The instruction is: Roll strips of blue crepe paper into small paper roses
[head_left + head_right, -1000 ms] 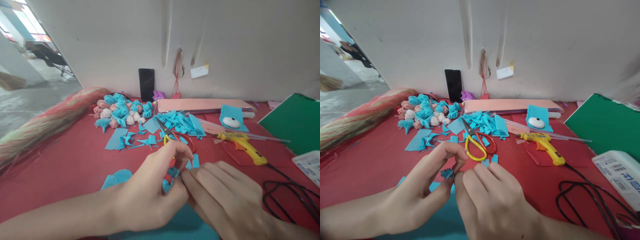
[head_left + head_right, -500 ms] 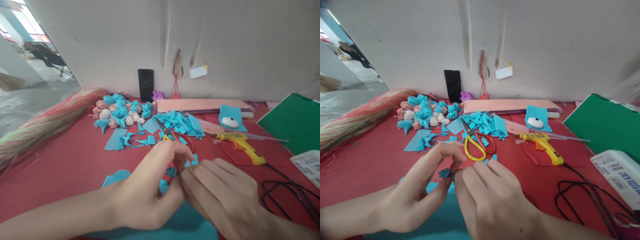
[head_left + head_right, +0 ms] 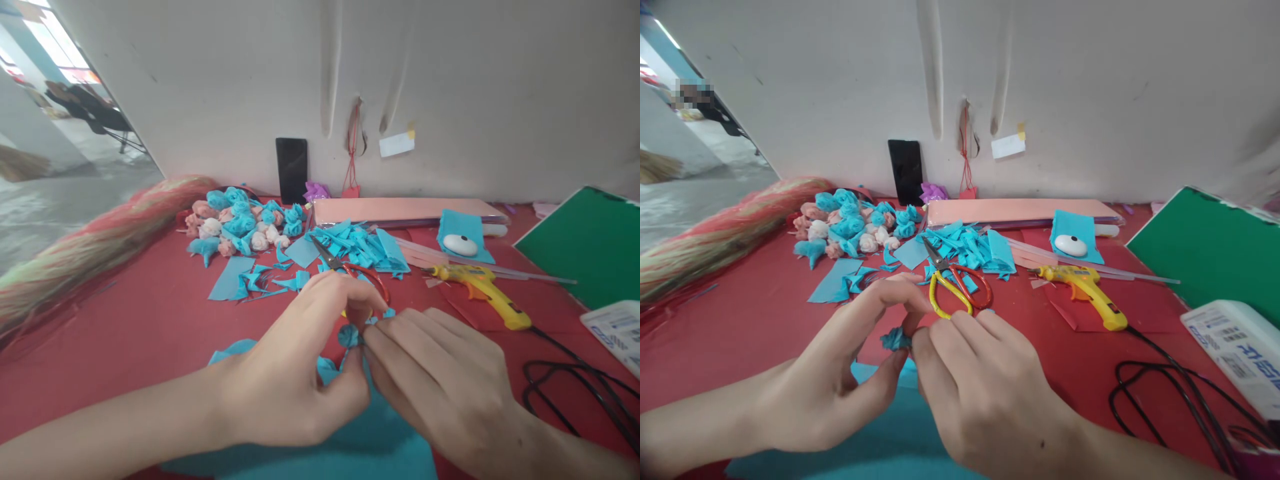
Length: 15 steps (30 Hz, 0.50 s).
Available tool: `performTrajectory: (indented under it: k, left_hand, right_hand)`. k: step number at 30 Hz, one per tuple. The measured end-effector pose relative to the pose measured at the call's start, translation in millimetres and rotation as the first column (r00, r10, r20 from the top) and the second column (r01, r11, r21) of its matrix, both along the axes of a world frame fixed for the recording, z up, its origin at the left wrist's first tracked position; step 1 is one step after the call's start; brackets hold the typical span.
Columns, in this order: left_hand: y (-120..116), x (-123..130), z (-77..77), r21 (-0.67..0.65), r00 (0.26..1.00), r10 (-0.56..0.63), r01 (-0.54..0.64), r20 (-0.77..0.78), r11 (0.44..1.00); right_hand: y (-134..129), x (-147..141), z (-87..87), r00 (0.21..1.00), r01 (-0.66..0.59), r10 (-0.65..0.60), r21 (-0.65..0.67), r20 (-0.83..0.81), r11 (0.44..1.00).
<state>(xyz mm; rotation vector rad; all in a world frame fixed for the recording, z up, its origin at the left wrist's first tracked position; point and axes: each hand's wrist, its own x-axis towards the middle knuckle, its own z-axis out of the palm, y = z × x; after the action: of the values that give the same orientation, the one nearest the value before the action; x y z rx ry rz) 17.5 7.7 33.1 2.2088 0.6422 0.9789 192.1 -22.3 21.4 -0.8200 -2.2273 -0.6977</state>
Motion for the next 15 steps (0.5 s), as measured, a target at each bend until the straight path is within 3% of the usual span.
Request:
performTrajectory:
  k: [6,15]
  left_hand:
    - [0.2,-0.3,-0.6,-0.033,0.999,0.034,-0.034,0.01,0.999]
    - [0.1,1.1,-2.6,-0.047,0.997,0.077,-0.077,0.004,0.996]
  right_hand:
    - [3.5,-1.6,-0.9,0.999,-0.002,0.001,-0.023,-0.032,1.0]
    - [1.6,-0.2,0.6,1.0,0.017,-0.016,0.058,-0.012,0.998]
